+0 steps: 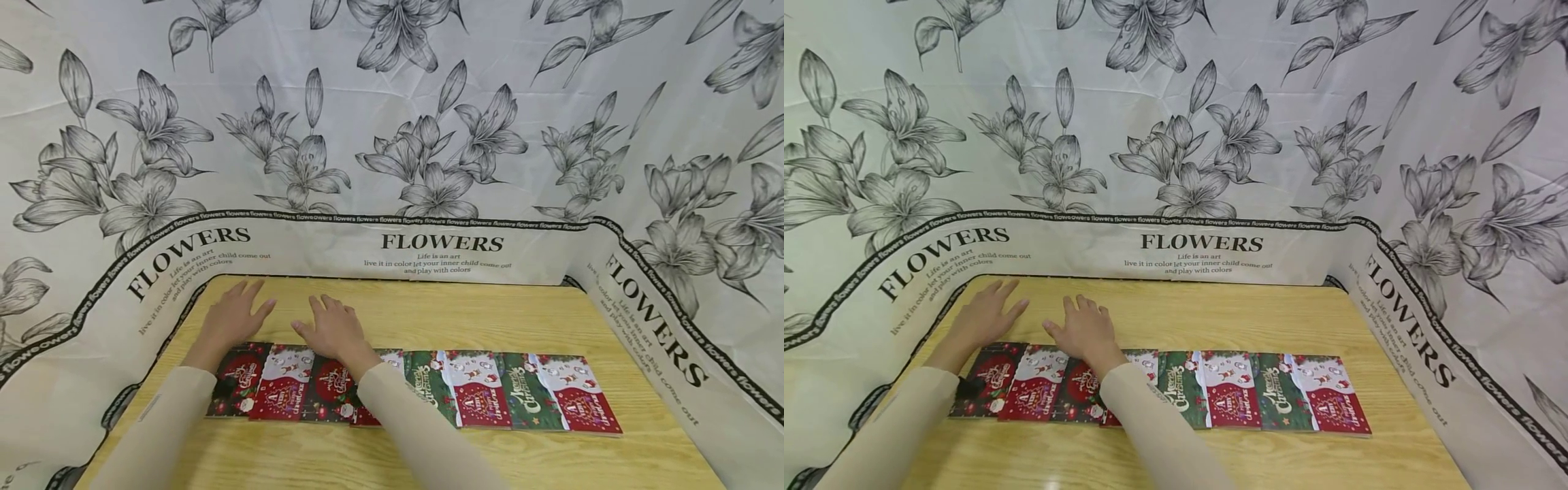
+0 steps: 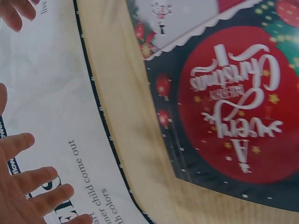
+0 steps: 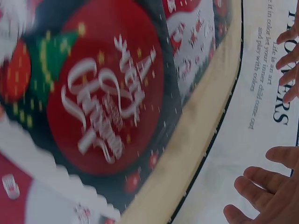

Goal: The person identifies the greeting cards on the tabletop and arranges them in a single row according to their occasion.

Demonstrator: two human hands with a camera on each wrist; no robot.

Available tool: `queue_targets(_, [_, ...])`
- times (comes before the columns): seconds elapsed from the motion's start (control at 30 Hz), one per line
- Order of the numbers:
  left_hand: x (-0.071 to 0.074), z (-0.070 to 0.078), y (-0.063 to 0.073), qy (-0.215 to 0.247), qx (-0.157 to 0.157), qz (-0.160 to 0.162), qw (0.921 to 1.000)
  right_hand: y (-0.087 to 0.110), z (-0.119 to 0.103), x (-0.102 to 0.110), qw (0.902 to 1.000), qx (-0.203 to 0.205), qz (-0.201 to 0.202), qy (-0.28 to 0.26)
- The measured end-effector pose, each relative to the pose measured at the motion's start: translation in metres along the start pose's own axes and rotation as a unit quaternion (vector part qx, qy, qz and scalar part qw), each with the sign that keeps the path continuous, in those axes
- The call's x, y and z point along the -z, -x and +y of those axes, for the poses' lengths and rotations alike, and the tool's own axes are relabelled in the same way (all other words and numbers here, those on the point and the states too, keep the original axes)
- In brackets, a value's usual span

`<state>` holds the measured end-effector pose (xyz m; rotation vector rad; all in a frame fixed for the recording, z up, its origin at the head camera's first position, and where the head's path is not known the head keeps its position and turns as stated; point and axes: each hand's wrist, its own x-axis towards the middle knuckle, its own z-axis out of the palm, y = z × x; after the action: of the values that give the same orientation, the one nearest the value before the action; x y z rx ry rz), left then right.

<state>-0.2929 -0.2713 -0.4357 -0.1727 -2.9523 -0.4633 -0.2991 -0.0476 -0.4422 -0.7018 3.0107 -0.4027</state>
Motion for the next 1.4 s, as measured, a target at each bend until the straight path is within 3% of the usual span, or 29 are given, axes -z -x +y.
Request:
queue_targets(0.53, [-0.015,-0.031,0.034,0.025,0.024,-0.016,0.9993,0.003,-0.045,-0.035,0.9993,0.023,-0.022,0.020])
queue_targets(0.73, [-0.018,-0.040,0.040,0.042,0.027,-0.015,0.9986,0.001,-0.054,-0.044,0.9994,0.024,-0.025,0.007])
queue_targets(1.03, [-0.027,-0.048,0.051,0.062,0.029,-0.018,0.9975,0.001,-0.066,-0.055,0.9982,0.034,-0.039,0.030])
queue_targets(1.4, [-0.033,-0.055,0.057,0.082,0.024,-0.012,0.9963,-0.004,-0.068,-0.069,0.9978,0.024,-0.052,0.033])
